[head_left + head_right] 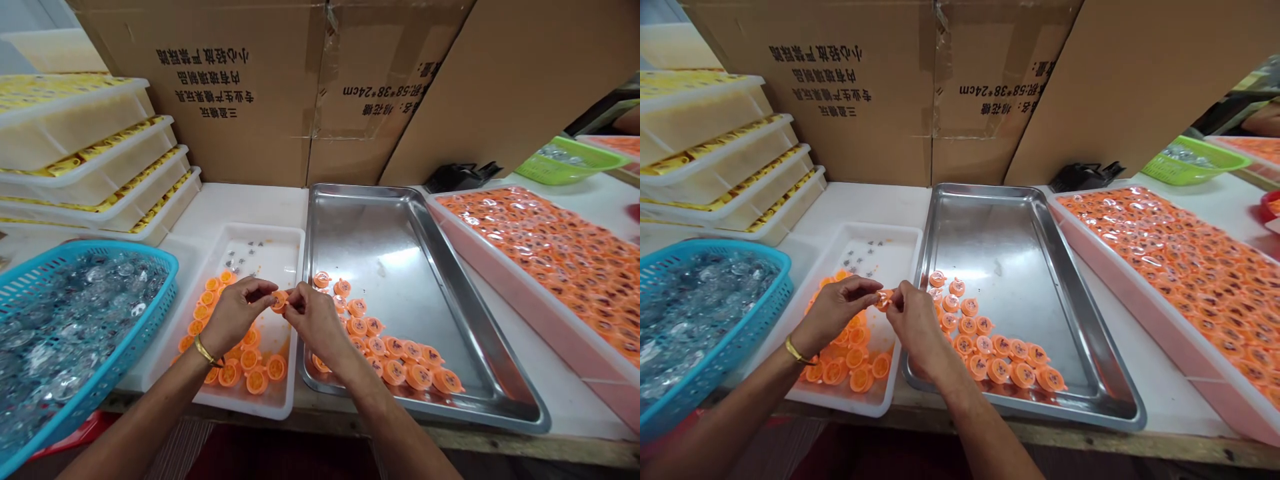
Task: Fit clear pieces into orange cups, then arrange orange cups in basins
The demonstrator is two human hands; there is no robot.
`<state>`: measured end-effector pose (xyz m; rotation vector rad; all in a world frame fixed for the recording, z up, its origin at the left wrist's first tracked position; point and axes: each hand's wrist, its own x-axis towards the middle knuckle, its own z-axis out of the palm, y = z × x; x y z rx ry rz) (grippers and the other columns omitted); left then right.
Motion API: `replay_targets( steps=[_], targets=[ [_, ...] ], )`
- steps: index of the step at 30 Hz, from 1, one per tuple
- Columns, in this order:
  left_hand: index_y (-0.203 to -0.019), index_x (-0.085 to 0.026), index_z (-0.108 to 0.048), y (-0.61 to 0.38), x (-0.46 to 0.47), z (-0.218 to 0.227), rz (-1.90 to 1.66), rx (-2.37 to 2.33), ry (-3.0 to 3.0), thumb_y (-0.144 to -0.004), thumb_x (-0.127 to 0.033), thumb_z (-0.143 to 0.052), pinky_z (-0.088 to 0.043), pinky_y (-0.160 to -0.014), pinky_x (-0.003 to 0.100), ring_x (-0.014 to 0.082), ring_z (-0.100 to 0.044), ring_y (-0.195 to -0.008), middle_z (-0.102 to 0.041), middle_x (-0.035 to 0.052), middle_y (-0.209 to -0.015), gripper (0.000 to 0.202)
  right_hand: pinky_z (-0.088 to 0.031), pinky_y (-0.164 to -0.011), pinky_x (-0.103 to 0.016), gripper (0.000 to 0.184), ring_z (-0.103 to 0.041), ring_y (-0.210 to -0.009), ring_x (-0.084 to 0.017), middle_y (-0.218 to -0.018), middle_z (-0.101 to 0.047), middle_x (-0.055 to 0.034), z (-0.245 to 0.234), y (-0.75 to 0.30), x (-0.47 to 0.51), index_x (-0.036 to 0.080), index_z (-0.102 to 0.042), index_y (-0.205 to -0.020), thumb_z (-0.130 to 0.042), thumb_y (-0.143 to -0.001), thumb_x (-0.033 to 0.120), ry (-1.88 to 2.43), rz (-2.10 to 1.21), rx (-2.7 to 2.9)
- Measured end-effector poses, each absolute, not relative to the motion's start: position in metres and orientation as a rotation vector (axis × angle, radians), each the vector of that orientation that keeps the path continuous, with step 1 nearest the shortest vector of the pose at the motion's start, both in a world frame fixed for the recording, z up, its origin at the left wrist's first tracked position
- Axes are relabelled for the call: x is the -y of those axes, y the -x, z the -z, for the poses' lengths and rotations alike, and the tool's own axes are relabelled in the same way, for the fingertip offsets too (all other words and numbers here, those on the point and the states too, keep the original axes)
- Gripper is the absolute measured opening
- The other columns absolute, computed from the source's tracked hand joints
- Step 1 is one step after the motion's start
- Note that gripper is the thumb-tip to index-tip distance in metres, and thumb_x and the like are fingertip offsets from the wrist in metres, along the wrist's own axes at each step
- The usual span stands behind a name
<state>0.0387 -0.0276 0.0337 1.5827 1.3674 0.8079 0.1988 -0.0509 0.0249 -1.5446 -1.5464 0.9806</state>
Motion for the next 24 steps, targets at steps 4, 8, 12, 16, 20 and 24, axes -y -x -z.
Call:
replay_targets(
  steps=[4,8,12,16,20,24],
  targets=[
    [-0.084,-0.022,-0.071,-0.035,0.019,-0.042,-0.677,-1.298,-1.788,-0.076,-0.028,-0.062,-0.045,-0.072,0.028,0.0149,-0.060,-0.081,-0.067,0.0016,-0.085,0.013,-0.035,-0.051,-0.020,0.013,-0.050,-0.054,-0.009,-0.062,-0.060,0.0023,-0.026,-0.200,0.050,0.018,-0.052,-0.063,-0.056,-0.070,0.008,1.549,-0.987,1.588],
    [-0.081,-0.023,-0.072,-0.034,0.012,-0.045,-0.625,-1.261,-1.803,-0.075,-0.025,-0.062,-0.044,-0.069,0.027,0.0148,-0.060,-0.077,-0.067,0.0014,-0.082,0.012,-0.037,-0.053,-0.021,0.013,-0.053,-0.056,-0.010,-0.067,-0.064,0.0009,-0.030,-0.202,0.048,0.019,-0.052,-0.062,-0.057,-0.070,0.009,1.529,-1.001,1.611],
    [-0.077,-0.021,-0.072,-0.036,0.009,-0.046,-0.595,-1.238,-1.678,-0.072,-0.025,-0.064,-0.045,-0.068,0.028,0.0169,-0.061,-0.075,-0.068,0.0026,-0.079,0.010,-0.040,-0.054,-0.023,0.012,-0.054,-0.059,-0.011,-0.071,-0.066,-0.0004,-0.030,-0.201,0.050,0.019,-0.052,-0.062,-0.059,-0.070,0.012,1.509,-1.026,1.558],
    [-0.078,-0.021,-0.071,-0.039,0.014,-0.047,-0.623,-1.243,-1.689,-0.074,-0.025,-0.063,-0.045,-0.069,0.027,0.0162,-0.059,-0.076,-0.067,0.0024,-0.078,0.010,-0.045,-0.057,-0.025,0.008,-0.058,-0.063,-0.013,-0.073,-0.065,-0.0011,-0.022,-0.197,0.055,0.019,-0.052,-0.069,-0.060,-0.071,0.017,1.432,-1.180,1.322],
    [-0.080,-0.022,-0.070,-0.042,0.021,-0.045,-0.706,-1.315,-1.803,-0.077,-0.028,-0.062,-0.044,-0.067,0.026,0.0145,-0.056,-0.074,-0.062,0.0019,-0.079,0.011,-0.051,-0.070,-0.031,0.023,-0.062,-0.079,-0.015,-0.091,-0.065,-0.0038,-0.018,-0.193,0.059,0.019,-0.057,-0.094,-0.064,-0.073,0.025,1.276,-1.355,1.106],
    [-0.099,-0.022,-0.067,-0.048,0.032,-0.037,-0.780,-1.357,-1.748,-0.080,-0.035,-0.060,-0.044,-0.067,0.027,0.0153,-0.056,-0.075,-0.060,0.0036,-0.086,0.025,-0.053,-0.076,-0.036,0.035,-0.062,-0.082,-0.017,-0.093,-0.064,-0.0058,-0.015,-0.193,0.059,0.018,-0.058,-0.099,-0.069,-0.070,0.034,1.174,-1.409,0.949]
  ],
)
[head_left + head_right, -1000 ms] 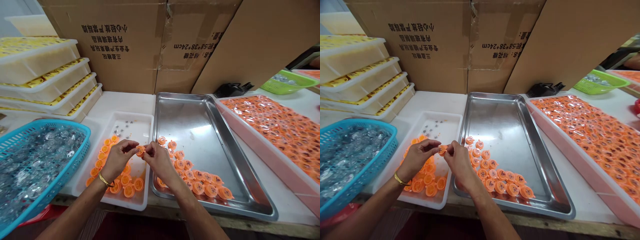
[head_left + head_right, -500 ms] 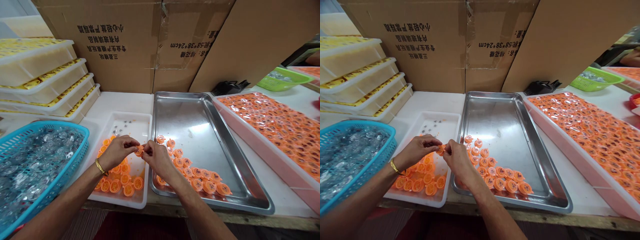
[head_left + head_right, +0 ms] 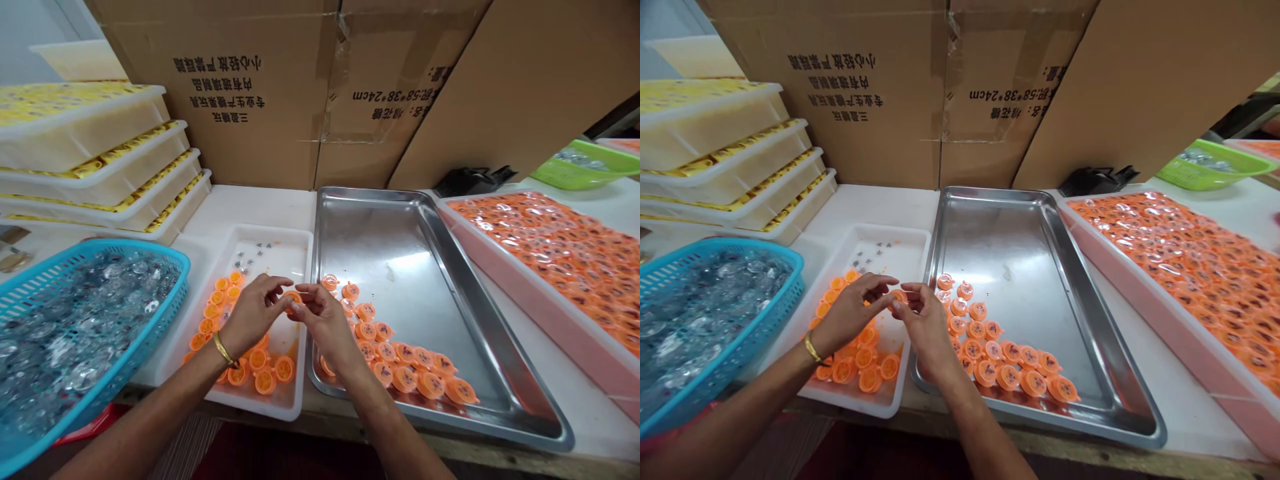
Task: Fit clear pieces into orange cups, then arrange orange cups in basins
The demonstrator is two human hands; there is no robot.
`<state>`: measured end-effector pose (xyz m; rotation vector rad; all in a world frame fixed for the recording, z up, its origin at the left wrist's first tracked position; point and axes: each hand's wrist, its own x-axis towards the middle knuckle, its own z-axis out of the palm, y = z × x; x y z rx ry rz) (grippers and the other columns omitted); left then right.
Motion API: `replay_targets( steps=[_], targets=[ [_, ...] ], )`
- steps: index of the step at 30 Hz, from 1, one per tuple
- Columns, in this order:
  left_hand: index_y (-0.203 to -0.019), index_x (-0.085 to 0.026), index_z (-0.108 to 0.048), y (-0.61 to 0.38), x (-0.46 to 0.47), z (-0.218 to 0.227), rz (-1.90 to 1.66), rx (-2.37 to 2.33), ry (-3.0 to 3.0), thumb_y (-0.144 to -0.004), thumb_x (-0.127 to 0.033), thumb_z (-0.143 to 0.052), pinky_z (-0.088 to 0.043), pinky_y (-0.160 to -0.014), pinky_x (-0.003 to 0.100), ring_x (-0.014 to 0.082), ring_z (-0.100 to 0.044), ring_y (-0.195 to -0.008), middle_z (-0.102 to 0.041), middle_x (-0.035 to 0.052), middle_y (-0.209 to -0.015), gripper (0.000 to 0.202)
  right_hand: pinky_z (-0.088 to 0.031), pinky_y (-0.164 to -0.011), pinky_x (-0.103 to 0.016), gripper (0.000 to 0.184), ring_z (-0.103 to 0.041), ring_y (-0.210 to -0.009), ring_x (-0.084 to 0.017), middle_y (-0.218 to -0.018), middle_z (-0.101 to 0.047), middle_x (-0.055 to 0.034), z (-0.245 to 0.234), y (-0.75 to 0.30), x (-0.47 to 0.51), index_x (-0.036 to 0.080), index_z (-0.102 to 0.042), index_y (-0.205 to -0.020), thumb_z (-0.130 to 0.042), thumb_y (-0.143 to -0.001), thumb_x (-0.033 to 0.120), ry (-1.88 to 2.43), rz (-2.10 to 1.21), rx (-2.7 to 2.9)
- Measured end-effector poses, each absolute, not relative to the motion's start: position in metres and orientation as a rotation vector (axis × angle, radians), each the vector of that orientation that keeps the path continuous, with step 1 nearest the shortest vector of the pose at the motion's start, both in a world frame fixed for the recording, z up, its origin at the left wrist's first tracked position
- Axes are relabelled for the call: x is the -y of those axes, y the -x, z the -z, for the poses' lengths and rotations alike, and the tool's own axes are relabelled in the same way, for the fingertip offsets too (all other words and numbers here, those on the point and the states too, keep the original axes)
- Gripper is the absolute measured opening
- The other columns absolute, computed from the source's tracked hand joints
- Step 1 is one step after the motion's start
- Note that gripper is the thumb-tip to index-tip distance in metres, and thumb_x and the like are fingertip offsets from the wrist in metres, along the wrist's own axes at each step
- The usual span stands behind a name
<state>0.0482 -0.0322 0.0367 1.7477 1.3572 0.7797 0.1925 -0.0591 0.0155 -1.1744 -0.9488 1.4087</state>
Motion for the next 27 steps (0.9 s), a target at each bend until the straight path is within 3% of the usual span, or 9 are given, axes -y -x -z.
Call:
replay_targets(
  steps=[2,7,10,13,18,22,24,27],
  targets=[
    [-0.104,-0.021,-0.064,-0.052,0.040,-0.031,-0.764,-1.349,-1.690,-0.084,-0.040,-0.054,-0.044,-0.068,0.029,0.0164,-0.056,-0.076,-0.061,0.0048,-0.089,0.030,-0.053,-0.077,-0.037,0.033,-0.062,-0.081,-0.018,-0.088,-0.065,-0.0054,-0.013,-0.193,0.060,0.016,-0.061,-0.094,-0.072,-0.067,0.033,1.189,-1.399,0.907],
    [-0.084,-0.019,-0.062,-0.059,0.055,-0.021,-0.773,-1.366,-1.752,-0.089,-0.043,-0.045,-0.041,-0.067,0.029,0.0166,-0.054,-0.073,-0.060,0.0041,-0.079,0.030,-0.051,-0.077,-0.035,0.034,-0.062,-0.078,-0.018,-0.082,-0.066,-0.0034,-0.011,-0.193,0.068,0.017,-0.064,-0.090,-0.076,-0.061,0.031,1.208,-1.432,0.789],
    [-0.083,-0.019,-0.062,-0.061,0.060,-0.022,-0.810,-1.403,-1.871,-0.089,-0.039,-0.044,-0.038,-0.063,0.028,0.0156,-0.051,-0.069,-0.057,0.0034,-0.076,0.027,-0.052,-0.079,-0.034,0.039,-0.062,-0.080,-0.017,-0.083,-0.066,-0.0012,-0.014,-0.195,0.072,0.021,-0.062,-0.099,-0.075,-0.064,0.032,1.150,-1.420,0.755],
    [-0.080,-0.019,-0.062,-0.063,0.063,-0.025,-0.795,-1.363,-1.809,-0.087,-0.041,-0.048,-0.038,-0.061,0.027,0.0145,-0.050,-0.066,-0.058,0.0030,-0.074,0.027,-0.054,-0.078,-0.036,0.039,-0.063,-0.081,-0.018,-0.083,-0.066,-0.0016,-0.015,-0.198,0.074,0.021,-0.062,-0.102,-0.073,-0.068,0.037,1.136,-1.465,0.823],
    [-0.079,-0.018,-0.066,-0.051,0.043,-0.024,-0.591,-1.219,-1.519,-0.080,-0.051,-0.052,-0.040,-0.054,0.026,0.0155,-0.054,-0.059,-0.060,0.0023,-0.064,0.036,-0.056,-0.069,-0.034,0.030,-0.062,-0.077,-0.018,-0.083,-0.066,-0.0039,-0.014,-0.201,0.079,0.018,-0.066,-0.091,-0.070,-0.068,0.038,1.210,-1.447,0.844],
    [-0.095,-0.022,-0.068,-0.015,-0.009,-0.002,-0.546,-1.530,-2.016,-0.075,-0.045,-0.056,-0.044,-0.075,0.035,0.0241,-0.058,-0.082,-0.066,0.0082,-0.095,0.033,-0.054,-0.069,-0.031,0.026,-0.061,-0.077,-0.016,-0.084,-0.066,-0.0036,-0.014,-0.236,0.079,0.018,-0.065,-0.091,-0.065,-0.071,0.035,1.287,-1.328,0.878],
    [-0.095,-0.018,-0.068,0.001,-0.037,0.016,-0.305,-1.587,-2.387,-0.075,-0.038,-0.053,-0.040,-0.087,0.043,0.0318,-0.055,-0.094,-0.064,0.0133,-0.098,0.032,-0.053,-0.073,-0.031,0.029,-0.062,-0.081,-0.016,-0.090,-0.067,-0.0044,-0.014,-0.275,0.077,0.017,-0.065,-0.095,-0.063,-0.073,0.037,1.360,-1.230,0.909],
    [-0.093,-0.017,-0.068,0.011,-0.061,0.036,0.005,-1.529,-2.624,-0.077,-0.036,-0.047,-0.040,-0.088,0.044,0.0339,-0.053,-0.097,-0.063,0.0144,-0.097,0.032,-0.050,-0.075,-0.030,0.035,-0.063,-0.081,-0.015,-0.088,-0.067,-0.0037,-0.011,-0.343,0.076,0.016,-0.062,-0.102,-0.063,-0.074,0.036,1.675,-0.970,0.999]
  ],
)
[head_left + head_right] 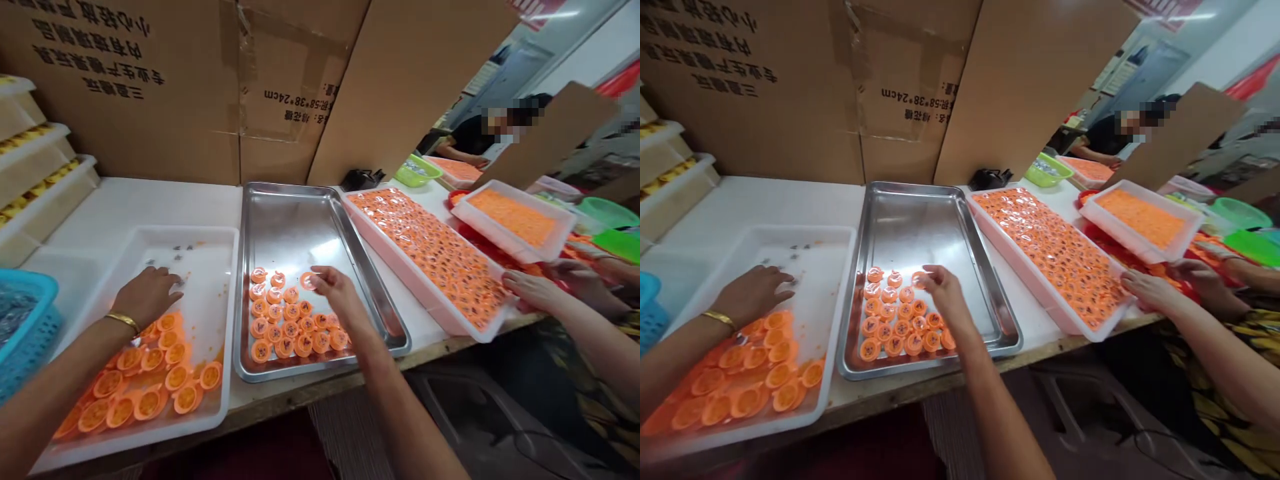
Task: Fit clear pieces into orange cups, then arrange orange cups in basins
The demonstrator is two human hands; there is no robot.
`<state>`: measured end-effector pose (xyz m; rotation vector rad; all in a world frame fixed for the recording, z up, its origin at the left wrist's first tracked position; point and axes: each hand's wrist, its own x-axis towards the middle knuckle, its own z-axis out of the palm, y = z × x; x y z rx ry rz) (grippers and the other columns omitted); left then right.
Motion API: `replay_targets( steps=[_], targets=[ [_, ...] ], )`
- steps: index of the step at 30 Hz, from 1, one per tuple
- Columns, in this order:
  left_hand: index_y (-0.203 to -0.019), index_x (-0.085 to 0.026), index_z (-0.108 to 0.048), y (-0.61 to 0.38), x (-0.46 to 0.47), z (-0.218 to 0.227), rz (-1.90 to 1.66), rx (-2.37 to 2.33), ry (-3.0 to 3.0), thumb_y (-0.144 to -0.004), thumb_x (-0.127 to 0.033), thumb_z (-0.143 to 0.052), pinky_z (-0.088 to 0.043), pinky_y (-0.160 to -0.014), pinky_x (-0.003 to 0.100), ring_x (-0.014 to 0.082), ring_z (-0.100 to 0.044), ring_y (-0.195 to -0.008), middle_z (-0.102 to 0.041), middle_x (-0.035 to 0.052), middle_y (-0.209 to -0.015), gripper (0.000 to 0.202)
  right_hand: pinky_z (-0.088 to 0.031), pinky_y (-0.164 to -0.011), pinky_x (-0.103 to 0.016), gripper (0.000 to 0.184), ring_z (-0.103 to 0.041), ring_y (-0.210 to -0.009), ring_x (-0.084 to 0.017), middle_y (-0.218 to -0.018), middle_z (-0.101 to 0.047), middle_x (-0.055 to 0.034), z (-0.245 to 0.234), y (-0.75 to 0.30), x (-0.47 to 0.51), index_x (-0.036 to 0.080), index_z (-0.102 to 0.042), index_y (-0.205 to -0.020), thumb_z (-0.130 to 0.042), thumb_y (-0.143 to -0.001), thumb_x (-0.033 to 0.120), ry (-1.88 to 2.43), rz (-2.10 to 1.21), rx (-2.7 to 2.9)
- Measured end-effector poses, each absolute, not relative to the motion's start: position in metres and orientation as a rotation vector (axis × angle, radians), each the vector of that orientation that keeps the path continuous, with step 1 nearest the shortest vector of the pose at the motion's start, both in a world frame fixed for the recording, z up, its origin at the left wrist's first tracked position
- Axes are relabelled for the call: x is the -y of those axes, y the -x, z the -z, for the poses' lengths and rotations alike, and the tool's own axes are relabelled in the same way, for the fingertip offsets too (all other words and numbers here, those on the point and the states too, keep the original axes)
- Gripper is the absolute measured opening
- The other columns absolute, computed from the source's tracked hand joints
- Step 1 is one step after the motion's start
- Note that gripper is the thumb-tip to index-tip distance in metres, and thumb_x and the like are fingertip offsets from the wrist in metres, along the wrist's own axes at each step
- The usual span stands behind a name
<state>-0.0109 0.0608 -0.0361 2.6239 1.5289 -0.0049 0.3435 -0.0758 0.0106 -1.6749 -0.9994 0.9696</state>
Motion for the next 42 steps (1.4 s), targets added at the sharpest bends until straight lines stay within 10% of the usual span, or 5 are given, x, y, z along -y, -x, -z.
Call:
replay_targets(
  steps=[8,17,26,31,42],
  targets=[
    [-0.073,-0.019,-0.064,-0.008,-0.062,0.025,0.032,-1.572,-2.520,-0.075,-0.025,-0.047,-0.041,-0.078,0.040,0.0300,-0.052,-0.090,-0.060,0.0121,-0.081,0.018,-0.046,-0.055,-0.025,0.010,-0.060,-0.058,-0.014,-0.065,-0.067,-0.0010,0.033,-0.388,0.081,0.017,-0.068,-0.073,-0.062,-0.066,0.021,2.010,-0.995,1.166],
    [-0.054,-0.018,-0.057,-0.014,-0.063,0.016,-0.321,-1.583,-2.210,-0.068,-0.014,-0.056,-0.040,-0.085,0.037,0.0263,-0.052,-0.096,-0.061,0.0116,-0.081,0.014,-0.049,-0.068,-0.040,0.031,-0.063,-0.072,-0.025,-0.089,-0.067,-0.0111,0.021,-0.386,0.076,0.020,-0.070,-0.093,-0.061,-0.068,0.036,2.167,-0.663,1.461],
    [-0.077,-0.015,-0.054,0.010,-0.034,-0.014,-0.777,-1.389,-1.540,-0.081,-0.038,-0.044,-0.051,-0.073,0.032,0.0204,-0.065,-0.085,-0.067,0.0114,-0.089,0.026,-0.049,-0.080,-0.035,0.024,-0.062,-0.092,-0.020,-0.103,-0.065,-0.0047,-0.027,-0.208,0.054,0.025,-0.063,-0.103,-0.051,-0.084,0.018,1.365,-0.912,2.075],
    [-0.069,-0.014,-0.051,0.021,-0.012,-0.015,-1.085,-1.071,-0.748,-0.076,-0.024,-0.056,-0.053,-0.065,0.026,0.0196,-0.069,-0.076,-0.068,0.0082,-0.081,0.013,-0.046,-0.084,-0.036,0.047,-0.056,-0.105,-0.023,-0.118,-0.059,-0.0077,-0.001,-0.149,0.017,0.021,-0.054,-0.120,-0.048,-0.078,0.001,1.294,-0.582,2.628],
    [-0.077,-0.011,-0.059,0.038,0.000,-0.008,-1.166,-1.111,-0.699,-0.070,-0.021,-0.070,-0.052,-0.059,0.021,0.0123,-0.065,-0.062,-0.066,0.0044,-0.072,0.017,-0.042,-0.080,-0.033,0.017,-0.060,-0.093,-0.022,-0.099,-0.065,-0.0086,0.011,-0.132,-0.001,0.016,-0.059,-0.102,-0.050,-0.088,0.018,1.528,-0.197,2.735]
  ],
)
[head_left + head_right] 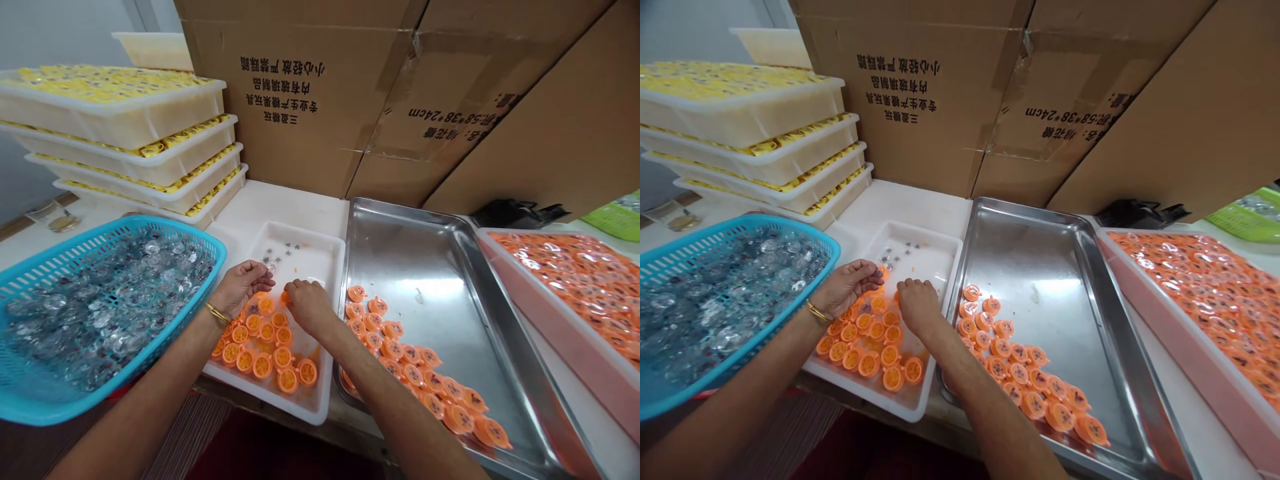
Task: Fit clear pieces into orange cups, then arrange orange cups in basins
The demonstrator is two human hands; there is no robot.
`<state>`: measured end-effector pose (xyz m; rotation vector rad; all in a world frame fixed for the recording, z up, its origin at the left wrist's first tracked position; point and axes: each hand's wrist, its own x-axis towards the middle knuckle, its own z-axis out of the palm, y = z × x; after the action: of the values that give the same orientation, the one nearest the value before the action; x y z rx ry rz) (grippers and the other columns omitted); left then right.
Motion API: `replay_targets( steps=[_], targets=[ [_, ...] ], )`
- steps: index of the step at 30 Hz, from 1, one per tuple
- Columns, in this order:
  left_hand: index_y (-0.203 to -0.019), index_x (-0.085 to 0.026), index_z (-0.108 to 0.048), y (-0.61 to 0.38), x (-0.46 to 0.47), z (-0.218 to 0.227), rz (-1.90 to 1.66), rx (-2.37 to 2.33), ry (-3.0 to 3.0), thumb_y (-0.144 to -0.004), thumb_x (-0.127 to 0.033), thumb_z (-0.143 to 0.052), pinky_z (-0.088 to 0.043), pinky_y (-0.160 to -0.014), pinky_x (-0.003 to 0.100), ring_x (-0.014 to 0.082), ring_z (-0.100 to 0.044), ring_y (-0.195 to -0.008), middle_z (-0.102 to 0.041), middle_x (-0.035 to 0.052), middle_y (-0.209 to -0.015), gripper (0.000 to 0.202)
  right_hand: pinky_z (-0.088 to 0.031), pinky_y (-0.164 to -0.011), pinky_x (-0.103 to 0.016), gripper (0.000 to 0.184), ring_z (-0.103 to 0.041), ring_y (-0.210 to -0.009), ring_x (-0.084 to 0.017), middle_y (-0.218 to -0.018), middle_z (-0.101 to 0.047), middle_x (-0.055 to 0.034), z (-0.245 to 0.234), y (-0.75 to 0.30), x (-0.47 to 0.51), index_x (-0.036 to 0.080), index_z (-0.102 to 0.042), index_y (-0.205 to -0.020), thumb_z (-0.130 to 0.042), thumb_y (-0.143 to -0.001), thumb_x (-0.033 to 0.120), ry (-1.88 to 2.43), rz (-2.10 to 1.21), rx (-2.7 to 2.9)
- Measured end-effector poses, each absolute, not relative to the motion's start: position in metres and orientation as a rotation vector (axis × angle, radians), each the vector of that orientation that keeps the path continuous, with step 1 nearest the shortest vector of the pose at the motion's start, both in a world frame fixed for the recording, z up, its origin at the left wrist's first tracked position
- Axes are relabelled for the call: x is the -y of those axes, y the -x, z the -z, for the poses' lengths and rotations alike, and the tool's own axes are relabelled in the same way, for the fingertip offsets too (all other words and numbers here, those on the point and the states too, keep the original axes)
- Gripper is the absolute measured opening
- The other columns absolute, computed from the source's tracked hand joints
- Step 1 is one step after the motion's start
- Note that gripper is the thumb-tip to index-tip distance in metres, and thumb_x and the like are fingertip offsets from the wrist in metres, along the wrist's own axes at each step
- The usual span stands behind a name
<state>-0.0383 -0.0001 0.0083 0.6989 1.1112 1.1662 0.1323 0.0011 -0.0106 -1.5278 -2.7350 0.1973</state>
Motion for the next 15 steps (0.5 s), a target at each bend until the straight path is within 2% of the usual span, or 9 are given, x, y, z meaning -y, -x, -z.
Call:
replay_targets(
  steps=[4,8,10,12,14,15],
  targets=[
    [-0.088,-0.008,-0.063,0.032,0.002,-0.008,-1.126,-1.182,-0.787,-0.065,-0.022,-0.074,-0.051,-0.056,0.022,0.0121,-0.063,-0.060,-0.065,0.0033,-0.070,0.029,-0.041,-0.081,-0.039,0.024,-0.060,-0.092,-0.028,-0.095,-0.065,-0.0139,0.011,-0.143,-0.002,0.011,-0.059,-0.098,-0.058,-0.085,0.031,1.811,-0.077,2.586],
    [-0.103,-0.010,-0.060,0.025,0.006,-0.011,-1.091,-1.141,-0.844,-0.063,-0.024,-0.075,-0.050,-0.059,0.024,0.0142,-0.063,-0.063,-0.065,0.0021,-0.070,0.046,-0.042,-0.081,-0.040,0.031,-0.061,-0.092,-0.028,-0.096,-0.066,-0.0133,0.006,-0.151,0.001,0.012,-0.059,-0.100,-0.061,-0.082,0.037,1.889,-0.077,2.534],
    [-0.105,-0.012,-0.057,0.022,0.008,-0.011,-1.094,-1.113,-0.878,-0.063,-0.026,-0.076,-0.051,-0.061,0.026,0.0162,-0.065,-0.067,-0.066,0.0025,-0.072,0.048,-0.041,-0.084,-0.039,0.031,-0.058,-0.101,-0.026,-0.111,-0.063,-0.0118,0.004,-0.153,0.001,0.016,-0.055,-0.115,-0.056,-0.086,0.027,1.788,-0.163,2.551],
    [-0.101,-0.012,-0.058,0.020,0.011,-0.012,-1.093,-1.110,-0.916,-0.064,-0.027,-0.076,-0.051,-0.062,0.026,0.0173,-0.065,-0.070,-0.067,0.0040,-0.075,0.044,-0.040,-0.088,-0.035,0.043,-0.052,-0.113,-0.022,-0.132,-0.052,-0.0077,0.003,-0.154,-0.003,0.022,-0.048,-0.126,-0.047,-0.085,0.011,1.610,-0.293,2.617],
    [-0.097,-0.012,-0.059,0.019,0.015,-0.013,-1.101,-1.097,-0.920,-0.066,-0.027,-0.075,-0.050,-0.063,0.026,0.0172,-0.065,-0.072,-0.067,0.0052,-0.077,0.038,-0.040,-0.090,-0.032,0.053,-0.047,-0.119,-0.020,-0.140,-0.044,-0.0036,0.003,-0.154,-0.010,0.025,-0.050,-0.127,-0.041,-0.080,0.001,1.481,-0.423,2.704],
    [-0.096,-0.012,-0.060,0.019,0.017,-0.014,-1.107,-1.080,-0.902,-0.066,-0.027,-0.074,-0.050,-0.063,0.026,0.0169,-0.065,-0.073,-0.067,0.0052,-0.077,0.036,-0.040,-0.089,-0.031,0.052,-0.048,-0.118,-0.020,-0.139,-0.046,-0.0028,0.003,-0.155,-0.013,0.024,-0.053,-0.124,-0.040,-0.079,0.000,1.453,-0.475,2.738]
  ],
)
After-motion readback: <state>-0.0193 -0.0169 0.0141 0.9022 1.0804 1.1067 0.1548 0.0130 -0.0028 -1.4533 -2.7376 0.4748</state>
